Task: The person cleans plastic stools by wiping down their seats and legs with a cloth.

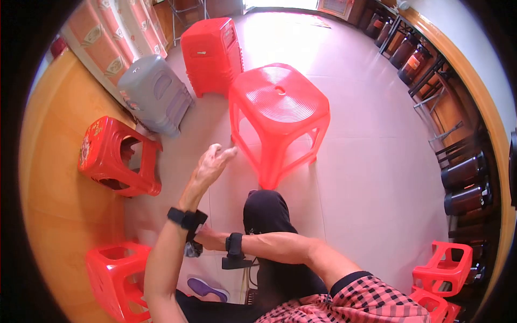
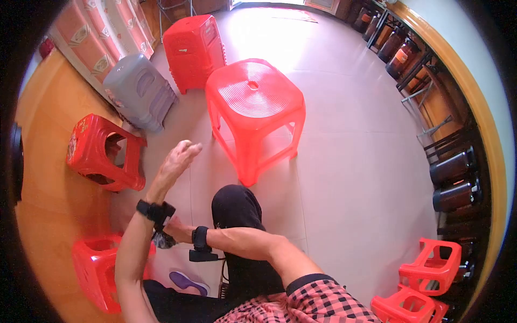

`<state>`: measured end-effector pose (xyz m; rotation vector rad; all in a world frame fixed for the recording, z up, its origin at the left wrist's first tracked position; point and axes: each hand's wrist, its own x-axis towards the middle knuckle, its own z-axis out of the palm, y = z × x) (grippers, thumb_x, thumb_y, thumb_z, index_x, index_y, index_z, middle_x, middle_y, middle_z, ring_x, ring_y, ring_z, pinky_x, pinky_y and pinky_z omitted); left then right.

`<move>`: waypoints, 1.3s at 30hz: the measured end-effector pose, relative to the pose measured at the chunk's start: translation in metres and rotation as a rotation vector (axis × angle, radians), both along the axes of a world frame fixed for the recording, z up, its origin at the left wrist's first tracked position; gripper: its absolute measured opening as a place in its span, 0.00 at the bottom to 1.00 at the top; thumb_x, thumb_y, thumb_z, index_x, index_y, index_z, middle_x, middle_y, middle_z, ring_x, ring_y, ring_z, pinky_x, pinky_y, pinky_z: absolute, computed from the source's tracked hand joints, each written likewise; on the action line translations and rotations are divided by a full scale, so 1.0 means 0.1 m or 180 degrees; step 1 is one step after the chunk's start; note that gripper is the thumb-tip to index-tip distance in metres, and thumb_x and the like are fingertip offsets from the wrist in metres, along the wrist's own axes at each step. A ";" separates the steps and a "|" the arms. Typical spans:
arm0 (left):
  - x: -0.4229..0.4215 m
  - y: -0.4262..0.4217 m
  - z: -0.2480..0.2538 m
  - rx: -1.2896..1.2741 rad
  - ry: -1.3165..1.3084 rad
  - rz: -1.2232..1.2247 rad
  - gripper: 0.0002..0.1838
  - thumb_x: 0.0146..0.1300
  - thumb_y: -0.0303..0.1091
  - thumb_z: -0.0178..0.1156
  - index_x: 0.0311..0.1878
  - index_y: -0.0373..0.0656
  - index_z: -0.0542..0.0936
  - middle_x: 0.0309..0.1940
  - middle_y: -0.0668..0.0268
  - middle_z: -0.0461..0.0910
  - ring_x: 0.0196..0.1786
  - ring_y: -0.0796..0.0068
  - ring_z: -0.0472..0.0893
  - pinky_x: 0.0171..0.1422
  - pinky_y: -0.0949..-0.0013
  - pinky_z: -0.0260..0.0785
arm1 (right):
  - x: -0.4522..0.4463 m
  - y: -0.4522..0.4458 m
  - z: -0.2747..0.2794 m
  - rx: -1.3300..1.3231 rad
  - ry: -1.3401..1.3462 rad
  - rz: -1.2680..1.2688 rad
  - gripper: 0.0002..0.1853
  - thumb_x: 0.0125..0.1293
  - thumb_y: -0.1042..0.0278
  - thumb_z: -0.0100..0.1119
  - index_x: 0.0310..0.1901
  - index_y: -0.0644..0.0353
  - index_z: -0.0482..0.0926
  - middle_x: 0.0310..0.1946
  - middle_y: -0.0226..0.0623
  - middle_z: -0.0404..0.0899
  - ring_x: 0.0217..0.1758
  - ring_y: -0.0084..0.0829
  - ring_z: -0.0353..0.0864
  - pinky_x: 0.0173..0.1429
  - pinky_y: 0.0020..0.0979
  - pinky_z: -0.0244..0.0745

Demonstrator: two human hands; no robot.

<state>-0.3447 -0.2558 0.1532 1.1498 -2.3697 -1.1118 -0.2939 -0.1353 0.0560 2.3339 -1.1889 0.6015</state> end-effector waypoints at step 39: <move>0.08 -1.32 -0.86 0.2521 0.2261 0.0961 0.14 0.57 0.39 0.66 0.44 0.42 0.82 0.37 0.66 0.83 0.38 0.77 0.82 0.44 0.71 0.75 | 0.12 -0.40 0.03 0.4068 -0.5018 -0.0137 0.26 0.58 0.54 0.56 0.54 0.63 0.74 0.43 0.49 0.81 0.47 0.37 0.80 0.52 0.37 0.72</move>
